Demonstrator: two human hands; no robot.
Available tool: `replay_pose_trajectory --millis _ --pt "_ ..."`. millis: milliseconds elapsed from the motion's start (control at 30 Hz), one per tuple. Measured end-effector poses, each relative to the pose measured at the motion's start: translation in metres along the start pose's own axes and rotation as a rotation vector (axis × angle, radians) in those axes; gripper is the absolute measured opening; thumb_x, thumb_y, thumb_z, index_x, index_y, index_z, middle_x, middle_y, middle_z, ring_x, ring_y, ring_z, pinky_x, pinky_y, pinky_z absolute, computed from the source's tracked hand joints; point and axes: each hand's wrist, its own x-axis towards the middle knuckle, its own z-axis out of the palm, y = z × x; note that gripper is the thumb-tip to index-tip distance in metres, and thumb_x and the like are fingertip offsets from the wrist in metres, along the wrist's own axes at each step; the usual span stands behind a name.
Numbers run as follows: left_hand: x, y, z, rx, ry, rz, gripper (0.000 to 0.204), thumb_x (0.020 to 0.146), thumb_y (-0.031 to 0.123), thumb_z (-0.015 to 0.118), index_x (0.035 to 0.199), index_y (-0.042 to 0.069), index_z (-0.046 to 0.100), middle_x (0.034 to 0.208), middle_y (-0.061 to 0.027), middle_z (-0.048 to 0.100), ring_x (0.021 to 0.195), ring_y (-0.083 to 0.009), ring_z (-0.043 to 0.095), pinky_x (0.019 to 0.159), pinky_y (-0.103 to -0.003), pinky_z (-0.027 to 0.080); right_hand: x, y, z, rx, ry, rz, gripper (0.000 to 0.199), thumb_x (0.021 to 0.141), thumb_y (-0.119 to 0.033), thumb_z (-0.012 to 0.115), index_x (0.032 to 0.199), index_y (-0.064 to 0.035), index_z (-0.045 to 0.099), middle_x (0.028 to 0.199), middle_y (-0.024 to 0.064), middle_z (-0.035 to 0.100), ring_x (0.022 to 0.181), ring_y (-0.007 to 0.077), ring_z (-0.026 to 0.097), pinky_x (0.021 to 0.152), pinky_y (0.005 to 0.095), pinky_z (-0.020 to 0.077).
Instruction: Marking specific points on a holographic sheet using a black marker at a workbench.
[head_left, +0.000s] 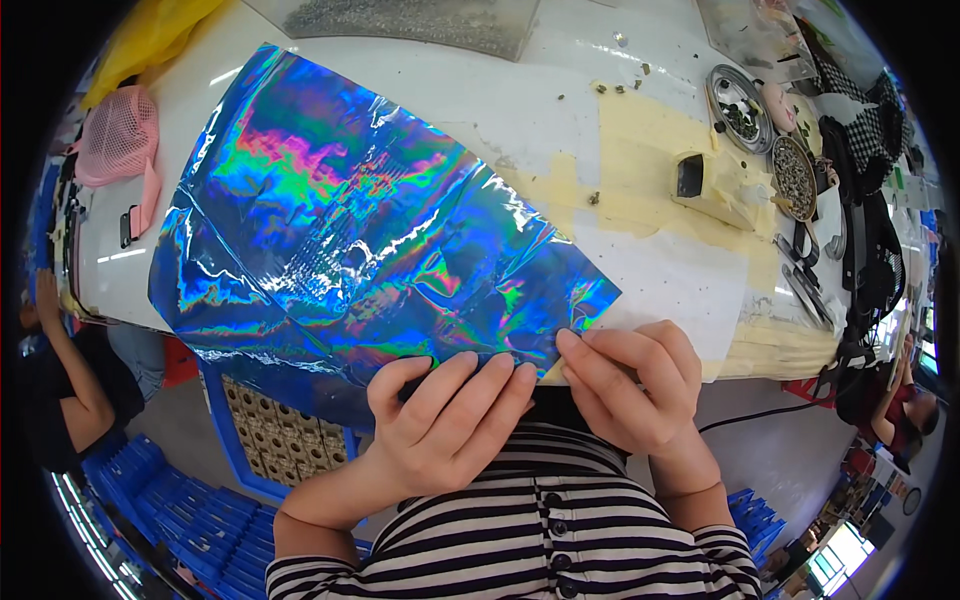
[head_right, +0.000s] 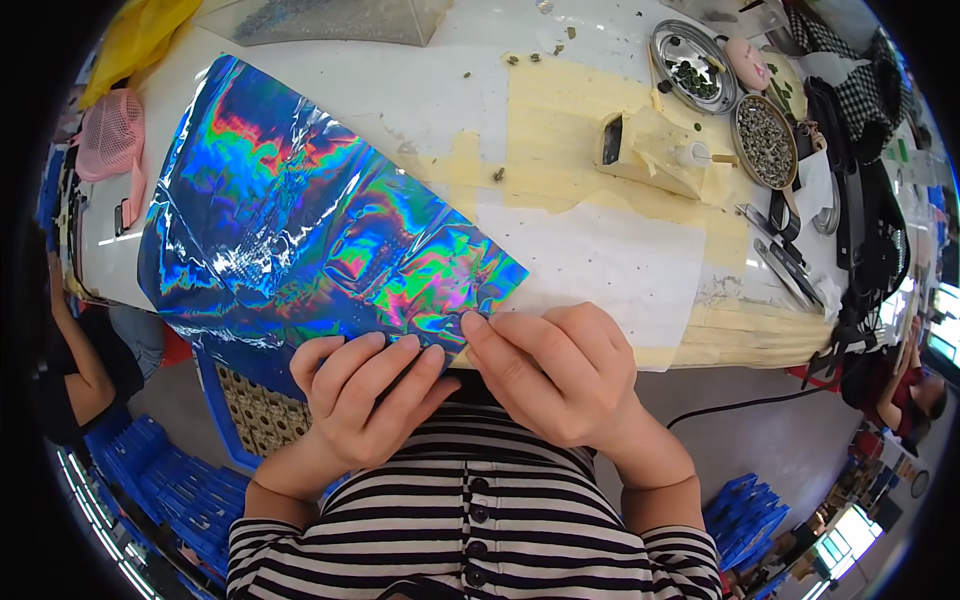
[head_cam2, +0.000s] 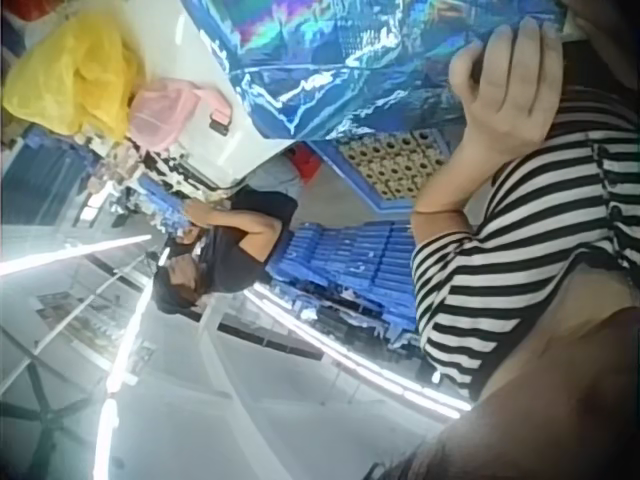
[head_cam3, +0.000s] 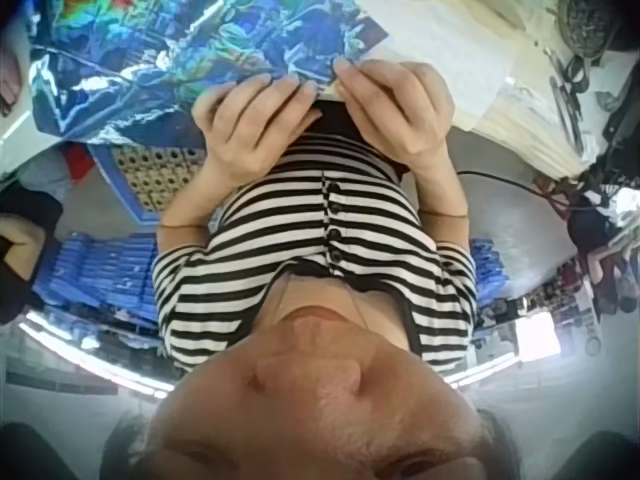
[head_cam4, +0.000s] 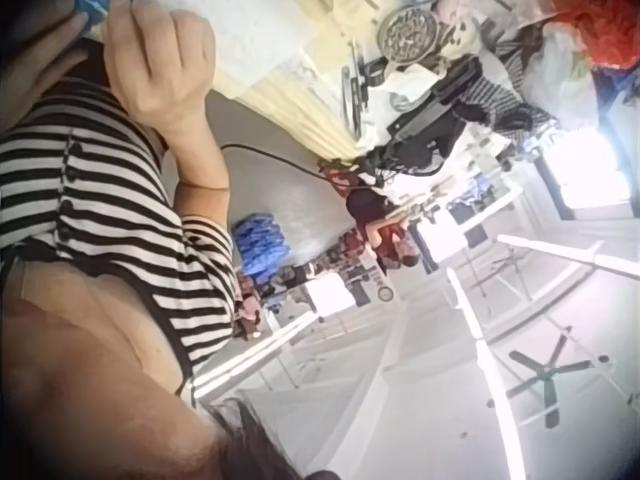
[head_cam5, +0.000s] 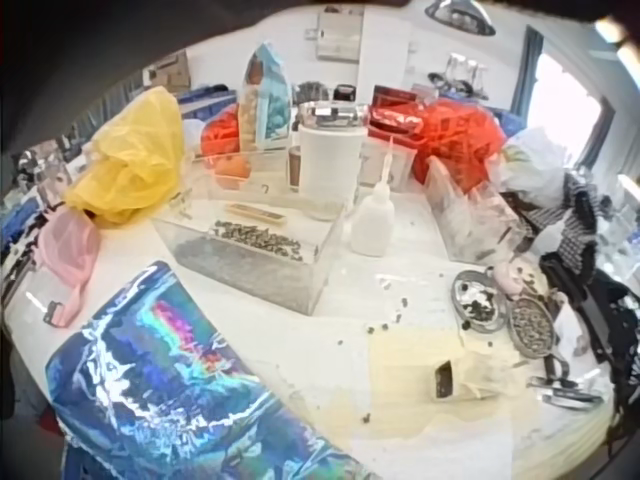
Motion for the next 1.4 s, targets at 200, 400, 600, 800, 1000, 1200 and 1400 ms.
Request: replay_pose_trajectory --millis 200,400,600,800,1000,1200,1400 --pt "-0.003 0.004 -0.001 0.015 -0.011 0.009 0.03 0.078 0.01 0.076 0.108 0.008 0.076 0.115 -0.003 0.068 0.107 -0.0229 0.062 0.091 -0.039 0.048 0.0 0.0 0.001 0.0 -0.012 0.01 0.038 0.067 -0.008 0.082 0.104 -0.0078 0.077 0.093 -0.0008 0.064 0.07 0.0162 0.055 0.059 0.028 0.0451" --pt "0.0 0.004 -0.005 -0.059 -0.009 0.021 0.027 0.076 0.001 0.07 0.103 0.002 0.076 0.108 -0.0103 0.072 0.104 -0.0261 0.069 0.088 -0.039 0.057 -0.001 -0.003 0.0 -0.01 -0.007 0.037 0.039 0.066 -0.008 0.081 0.104 -0.0092 0.078 0.093 -0.0009 0.064 0.072 0.0171 0.055 0.06 0.0284 0.0461" --pt "0.005 0.006 -0.014 -0.063 -0.066 0.011 0.026 0.078 0.002 0.069 0.104 0.0 0.076 0.108 -0.0131 0.074 0.104 -0.0269 0.071 0.092 -0.04 0.057 -0.001 -0.003 0.0 -0.009 0.003 0.039 0.037 0.067 -0.008 0.081 0.104 -0.0097 0.078 0.092 -0.0004 0.064 0.071 0.0179 0.054 0.06 0.0292 0.0469" --pt "0.006 0.008 -0.018 -0.074 -0.111 0.008 0.028 0.081 0.001 0.066 0.107 -0.001 0.075 0.11 -0.0155 0.073 0.108 -0.0287 0.07 0.096 -0.041 0.056 -0.001 -0.003 0.002 0.005 0.019 0.035 0.036 0.067 -0.007 0.081 0.102 -0.0088 0.077 0.09 0.0005 0.064 0.07 0.0185 0.054 0.06 0.0297 0.0466" --pt "0.004 0.008 -0.018 -0.102 -0.111 -0.001 0.028 0.082 0.0 0.065 0.108 -0.002 0.075 0.111 -0.0166 0.073 0.109 -0.0298 0.07 0.097 -0.042 0.056 0.001 -0.004 0.002 0.003 0.024 0.032 0.036 0.066 -0.006 0.081 0.102 -0.0087 0.077 0.09 0.0006 0.064 0.07 0.0187 0.054 0.06 0.0299 0.0466" --pt "0.003 0.008 -0.016 -0.123 -0.089 -0.024 0.029 0.081 0.001 0.066 0.108 -0.002 0.075 0.111 -0.0157 0.073 0.109 -0.0299 0.07 0.096 -0.042 0.056 0.0 -0.003 0.002 -0.003 0.022 0.033 0.036 0.066 -0.007 0.082 0.102 -0.0089 0.077 0.09 0.0008 0.064 0.07 0.0187 0.054 0.06 0.03 0.0464" --pt "0.008 0.006 -0.015 -0.104 -0.094 -0.017 0.031 0.077 0.002 0.066 0.106 -0.001 0.074 0.116 -0.0148 0.072 0.102 -0.0264 0.069 0.091 -0.038 0.056 -0.001 -0.003 0.001 -0.008 0.013 0.041 0.037 0.066 -0.008 0.081 0.103 -0.0097 0.078 0.091 0.0006 0.064 0.07 0.0183 0.054 0.059 0.0296 0.0463"
